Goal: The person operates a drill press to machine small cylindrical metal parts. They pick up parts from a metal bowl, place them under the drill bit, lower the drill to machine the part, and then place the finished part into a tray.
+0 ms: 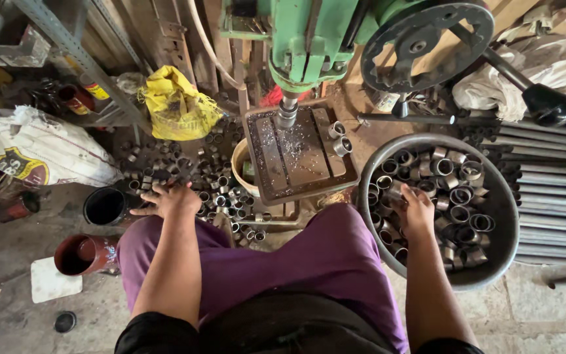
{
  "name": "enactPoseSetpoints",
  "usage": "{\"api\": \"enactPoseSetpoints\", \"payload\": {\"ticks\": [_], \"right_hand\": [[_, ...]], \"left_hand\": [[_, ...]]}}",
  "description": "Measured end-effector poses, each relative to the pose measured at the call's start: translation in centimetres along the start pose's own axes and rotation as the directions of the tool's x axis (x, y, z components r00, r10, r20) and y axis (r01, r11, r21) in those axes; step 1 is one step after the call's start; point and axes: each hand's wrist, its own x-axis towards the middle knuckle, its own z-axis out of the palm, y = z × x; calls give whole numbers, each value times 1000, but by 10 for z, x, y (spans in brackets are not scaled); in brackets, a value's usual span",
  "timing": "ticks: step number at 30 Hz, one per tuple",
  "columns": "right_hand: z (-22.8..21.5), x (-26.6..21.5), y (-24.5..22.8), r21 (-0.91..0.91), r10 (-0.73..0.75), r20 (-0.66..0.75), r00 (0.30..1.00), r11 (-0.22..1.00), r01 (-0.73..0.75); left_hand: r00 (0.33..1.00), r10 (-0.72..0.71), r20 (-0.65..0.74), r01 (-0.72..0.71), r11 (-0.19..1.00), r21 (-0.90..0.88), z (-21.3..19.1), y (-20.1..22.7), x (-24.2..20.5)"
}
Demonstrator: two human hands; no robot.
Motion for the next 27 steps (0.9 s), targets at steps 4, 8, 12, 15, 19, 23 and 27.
{"api": "enactPoseSetpoints", "payload": {"ticks": [4, 8, 12, 15, 19, 23, 27], "right_hand": [[19, 1, -3, 84, 8, 63, 998, 996, -14], [39, 2, 0, 117, 60, 107, 993, 990, -72], [55, -2, 2, 112, 74, 146, 986, 989, -91], [56, -4, 4, 97, 91, 198, 976, 989, -112], [57, -5, 6, 62, 89, 227, 970, 993, -105], [54, -7, 6, 87, 101, 235, 967, 988, -125], [70, -16, 5, -3, 184, 88, 979, 983, -185]], "left_hand": [[990, -26, 136, 39, 995, -89, -9, 1, 9], [972, -1, 235, 24, 995, -93, -6, 1, 18], [984, 36, 174, -45, 998, 48, 10, -2, 29], [981, -52, 189, 22, 987, 160, 14, 1, 27], [998, -65, 13, 64, 996, 63, 13, -3, 27], [986, 61, 156, -52, 997, -65, -1, -1, 21], [898, 436, 59, -439, 895, 74, 9, 16, -20]]}}
